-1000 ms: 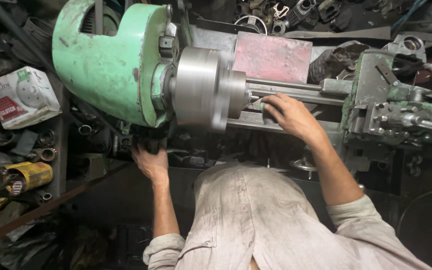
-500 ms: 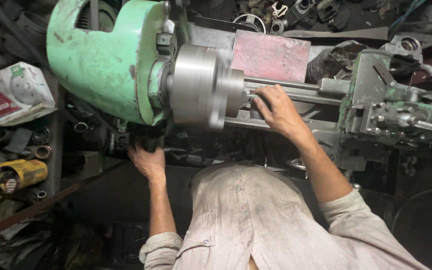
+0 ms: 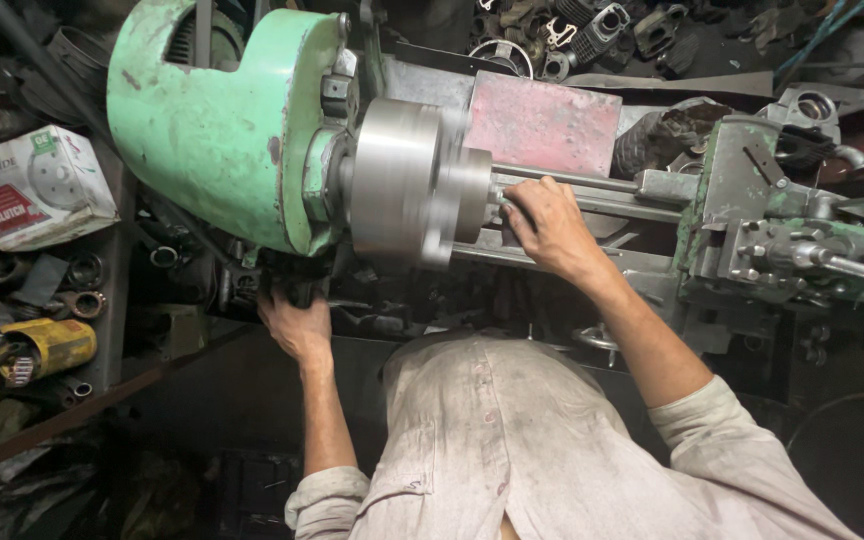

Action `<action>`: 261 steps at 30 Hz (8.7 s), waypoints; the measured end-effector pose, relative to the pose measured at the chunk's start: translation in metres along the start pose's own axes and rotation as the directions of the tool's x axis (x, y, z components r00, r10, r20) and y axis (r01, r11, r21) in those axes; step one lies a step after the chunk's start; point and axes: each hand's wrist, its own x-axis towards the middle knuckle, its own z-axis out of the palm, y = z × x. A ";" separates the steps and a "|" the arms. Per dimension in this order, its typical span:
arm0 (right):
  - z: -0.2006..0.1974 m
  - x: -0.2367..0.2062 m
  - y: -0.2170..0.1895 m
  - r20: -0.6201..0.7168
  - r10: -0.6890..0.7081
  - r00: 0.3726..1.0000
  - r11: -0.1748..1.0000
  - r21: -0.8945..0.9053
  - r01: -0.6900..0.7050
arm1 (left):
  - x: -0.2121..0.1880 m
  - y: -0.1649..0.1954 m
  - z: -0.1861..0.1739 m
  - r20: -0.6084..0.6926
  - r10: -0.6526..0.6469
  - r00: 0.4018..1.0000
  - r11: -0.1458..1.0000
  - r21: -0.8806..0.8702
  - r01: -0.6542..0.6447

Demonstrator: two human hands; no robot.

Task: The person operates a lathe to machine a cylindrical metal part, then moves to a workbench to insert a pin into a small engine block and taps it with a hammer. The person handles a rag and a metal pin during the process.

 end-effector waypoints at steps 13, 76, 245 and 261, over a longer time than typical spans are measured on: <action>-0.018 -0.018 0.006 0.089 0.113 0.990 0.993 0.028 -0.115 | -0.003 0.010 -0.002 -0.010 -0.022 1.000 1.000 -0.016 0.022; 0.000 -0.014 -0.005 -0.076 0.065 0.995 0.998 0.003 -0.064 | -0.009 0.010 -0.005 0.038 -0.062 0.997 0.997 0.051 0.060; -0.012 -0.062 0.020 0.154 0.140 0.978 0.990 -0.054 -0.133 | -0.026 0.025 -0.011 -0.045 -0.004 0.999 1.000 0.006 0.004; 0.027 -0.032 0.015 -0.280 0.061 0.958 0.997 -0.022 -0.070 | -0.019 0.022 -0.003 -0.070 0.009 0.998 1.000 0.017 -0.007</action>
